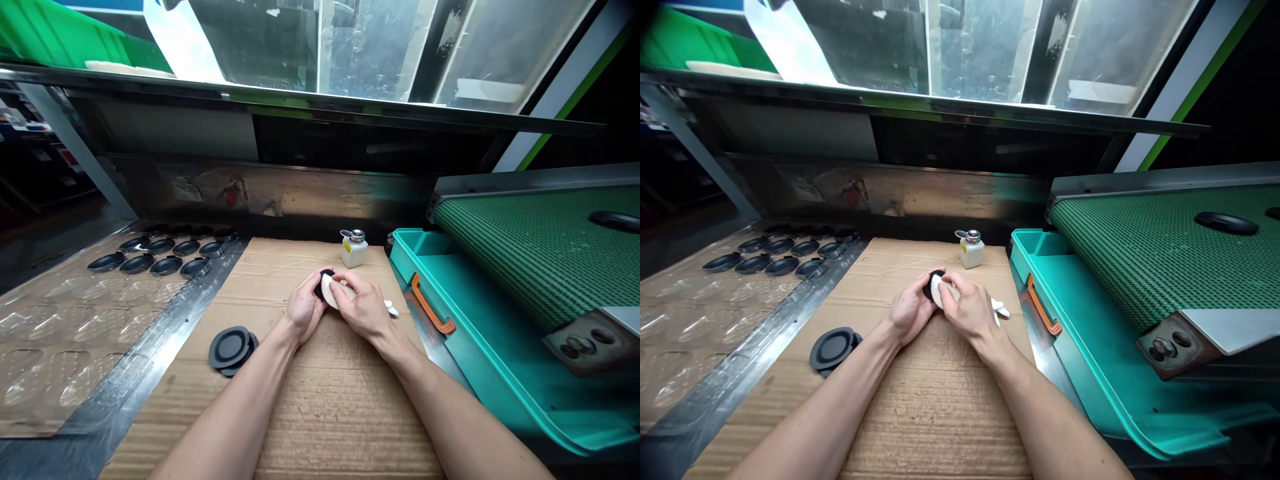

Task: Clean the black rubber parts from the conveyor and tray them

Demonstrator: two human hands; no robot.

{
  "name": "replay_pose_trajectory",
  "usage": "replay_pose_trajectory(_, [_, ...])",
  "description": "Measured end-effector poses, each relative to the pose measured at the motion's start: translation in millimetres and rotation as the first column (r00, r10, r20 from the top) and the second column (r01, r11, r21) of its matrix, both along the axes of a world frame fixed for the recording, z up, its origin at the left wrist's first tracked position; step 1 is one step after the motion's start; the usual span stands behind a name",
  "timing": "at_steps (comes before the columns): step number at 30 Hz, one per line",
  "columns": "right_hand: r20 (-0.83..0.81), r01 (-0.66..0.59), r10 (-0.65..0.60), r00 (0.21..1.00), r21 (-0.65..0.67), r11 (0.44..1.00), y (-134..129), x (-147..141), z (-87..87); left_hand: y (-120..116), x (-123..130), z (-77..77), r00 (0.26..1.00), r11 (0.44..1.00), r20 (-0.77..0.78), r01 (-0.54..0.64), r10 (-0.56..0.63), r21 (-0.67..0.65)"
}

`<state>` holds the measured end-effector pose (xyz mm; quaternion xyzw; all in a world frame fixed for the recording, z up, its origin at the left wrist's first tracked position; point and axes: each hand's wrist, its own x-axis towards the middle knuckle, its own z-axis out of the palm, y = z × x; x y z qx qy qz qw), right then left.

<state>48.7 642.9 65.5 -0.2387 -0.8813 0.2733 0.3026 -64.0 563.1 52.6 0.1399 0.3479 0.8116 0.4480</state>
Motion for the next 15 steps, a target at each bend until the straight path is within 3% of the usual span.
replay_pose_trajectory(2, [0.046, 0.061, -0.061, 0.997, -0.002, 0.998, 4, 0, -1.5, -1, 1, -0.9, 1.000, 1.000, -0.024, -0.004, 0.003, -0.019])
replay_pose_trajectory(5, [0.079, -0.007, 0.014, 0.997, -0.097, 0.995, 10, 0, -3.3, -2, 1, -0.8, 1.000, 1.000, -0.025, -0.014, 0.013, -0.015])
replay_pose_trajectory(10, [-0.038, -0.008, 0.000, 0.999, -0.205, 0.979, 14, -1, -4.8, -2, 4, 1.7, 1.000, 1.000, 0.009, 0.017, -0.017, 0.002])
replay_pose_trajectory(13, [-0.057, -0.135, 0.123, 0.991, -0.321, 0.938, 15, -2, -5.9, -2, 2, 4.3, 0.998, 1.000, 0.062, 0.015, -0.016, 0.024])
replay_pose_trajectory(15, [-0.125, -0.130, 0.089, 0.988, -0.380, 0.916, 17, -4, -6.4, -2, -1, 6.2, 0.997, 0.998, 0.080, 0.012, -0.017, 0.056])
